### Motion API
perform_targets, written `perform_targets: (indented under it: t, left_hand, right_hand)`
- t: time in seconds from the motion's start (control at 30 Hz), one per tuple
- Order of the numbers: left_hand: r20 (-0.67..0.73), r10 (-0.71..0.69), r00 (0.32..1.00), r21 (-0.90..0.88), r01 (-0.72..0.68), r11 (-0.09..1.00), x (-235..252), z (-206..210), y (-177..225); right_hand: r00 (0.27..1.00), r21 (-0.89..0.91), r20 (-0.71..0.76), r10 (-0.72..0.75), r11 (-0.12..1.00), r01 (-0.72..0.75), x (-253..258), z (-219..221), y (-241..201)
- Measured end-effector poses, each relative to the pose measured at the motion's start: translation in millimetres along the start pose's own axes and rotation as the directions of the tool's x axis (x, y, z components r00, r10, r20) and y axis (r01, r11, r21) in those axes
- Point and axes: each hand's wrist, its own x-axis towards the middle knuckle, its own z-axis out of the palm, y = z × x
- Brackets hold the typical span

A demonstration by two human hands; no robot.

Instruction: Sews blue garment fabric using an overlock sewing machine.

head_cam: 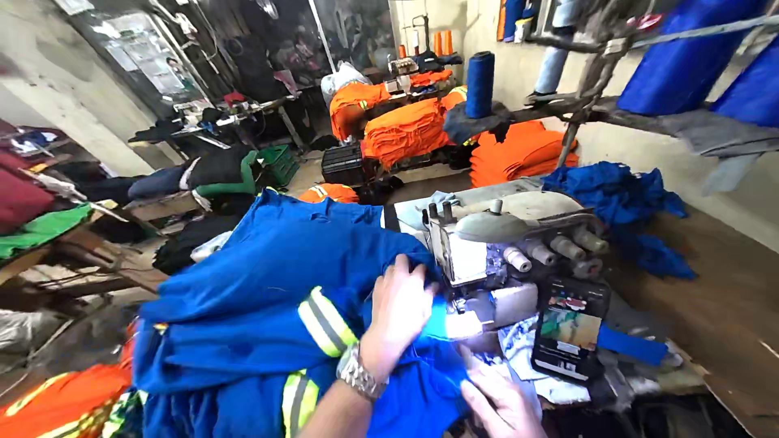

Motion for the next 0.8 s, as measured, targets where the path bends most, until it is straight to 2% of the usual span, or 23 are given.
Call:
perform_targets:
  t: [0.07,0.13,0.2,0.3,0.37,0.53,0.67,0.73,0.8]
  left_hand:
    - [-0.214,0.126,0.969,-0.010,-0.132,0.991,-5,22,-9]
    - [-0.264,0.248,0.932,-0.029,-0.264,0.964,-11,24,-14]
    - [-0.150,0.318,0.936,-0.074,-0.331,0.941,-23,16,-20]
    - [0.113,0.294,0.949,0.005,-0.296,0.955,-36,3,-15]
    - [0.149,0.292,0.945,0.023,-0.298,0.954,-29,7,-10]
    - [0.176,0.361,0.916,-0.092,-0.349,0.932,-5,10,-8]
    - [0.335,0.390,0.858,-0.083,-0.385,0.919,1,1,-12]
    - [0.262,0.394,0.881,-0.065,-0.391,0.918,-14,-11,-17]
    - [0.049,0.387,0.921,-0.113,-0.380,0.918,-49,-37,-21]
  right_hand:
    - [0.999,-0.009,-0.008,0.046,0.999,-0.046,-12,-7,11]
    - [0.999,0.002,0.040,0.010,1.000,-0.010,-12,-15,15]
    - [0.989,-0.033,0.142,-0.032,0.999,0.037,-12,-25,20]
    - [0.973,-0.057,0.227,-0.038,0.997,0.052,-12,-32,29]
    - [0.979,-0.062,0.201,-0.030,0.997,0.043,-11,-27,30]
    - [0.995,-0.053,0.096,-0.014,0.998,0.019,6,-24,24]
    - [0.993,-0.077,-0.071,0.098,0.992,-0.104,9,-16,35]
    - [0.996,-0.108,-0.036,0.080,0.991,-0.084,4,-21,32]
    - [0.998,-0.147,0.032,0.056,0.988,-0.050,-11,-53,20]
